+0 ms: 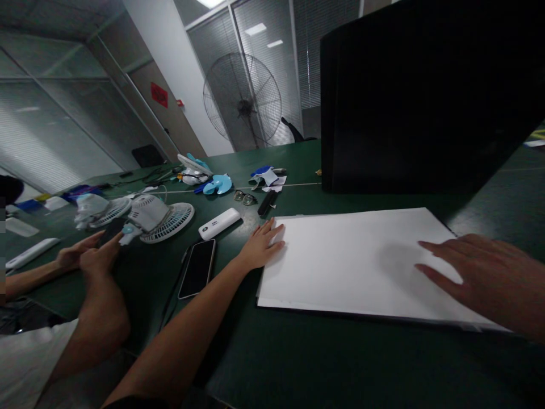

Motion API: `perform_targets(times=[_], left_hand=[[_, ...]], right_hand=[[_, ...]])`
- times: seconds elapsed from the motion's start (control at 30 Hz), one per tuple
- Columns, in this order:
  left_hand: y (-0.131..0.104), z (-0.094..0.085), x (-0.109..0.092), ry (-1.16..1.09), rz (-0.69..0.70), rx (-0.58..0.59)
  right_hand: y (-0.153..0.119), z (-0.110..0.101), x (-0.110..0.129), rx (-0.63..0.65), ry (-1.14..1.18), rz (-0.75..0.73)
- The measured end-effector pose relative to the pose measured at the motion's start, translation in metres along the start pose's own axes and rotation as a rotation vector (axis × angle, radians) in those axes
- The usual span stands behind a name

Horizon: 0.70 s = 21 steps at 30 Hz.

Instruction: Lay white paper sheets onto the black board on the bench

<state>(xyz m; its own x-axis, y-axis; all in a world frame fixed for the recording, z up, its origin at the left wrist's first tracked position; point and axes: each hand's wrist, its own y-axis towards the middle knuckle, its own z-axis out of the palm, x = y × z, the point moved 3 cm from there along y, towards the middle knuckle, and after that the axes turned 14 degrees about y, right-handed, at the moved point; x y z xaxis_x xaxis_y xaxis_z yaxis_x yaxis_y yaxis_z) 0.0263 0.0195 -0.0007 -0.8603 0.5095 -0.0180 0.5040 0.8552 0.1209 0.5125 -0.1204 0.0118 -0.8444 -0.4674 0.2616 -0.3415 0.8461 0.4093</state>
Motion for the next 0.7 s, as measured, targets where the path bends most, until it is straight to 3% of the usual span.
perform_targets(times=[0.1, 0.2, 0.33, 0.47, 0.7], left_hand=[[-0.001, 0.001, 0.001, 0.005, 0.001, -0.002], [-0.001, 0.003, 0.002, 0.015, 0.002, -0.003], [-0.002, 0.003, 0.001, 0.026, 0.009, 0.01], [-0.002, 0.0, -0.002, 0.029, 0.008, 0.032], [-0.002, -0.001, -0.002, 0.019, 0.01, 0.023]], right_hand=[[0.012, 0.01, 0.064, 0.154, 0.01, -0.238], [0.012, 0.022, 0.098, 0.217, 0.073, -0.345], [0.01, 0.032, 0.1, 0.207, 0.07, -0.362], [0.012, 0.028, 0.1, 0.118, 0.055, -0.45], [0.012, 0.007, 0.122, -0.07, 0.032, -0.758]])
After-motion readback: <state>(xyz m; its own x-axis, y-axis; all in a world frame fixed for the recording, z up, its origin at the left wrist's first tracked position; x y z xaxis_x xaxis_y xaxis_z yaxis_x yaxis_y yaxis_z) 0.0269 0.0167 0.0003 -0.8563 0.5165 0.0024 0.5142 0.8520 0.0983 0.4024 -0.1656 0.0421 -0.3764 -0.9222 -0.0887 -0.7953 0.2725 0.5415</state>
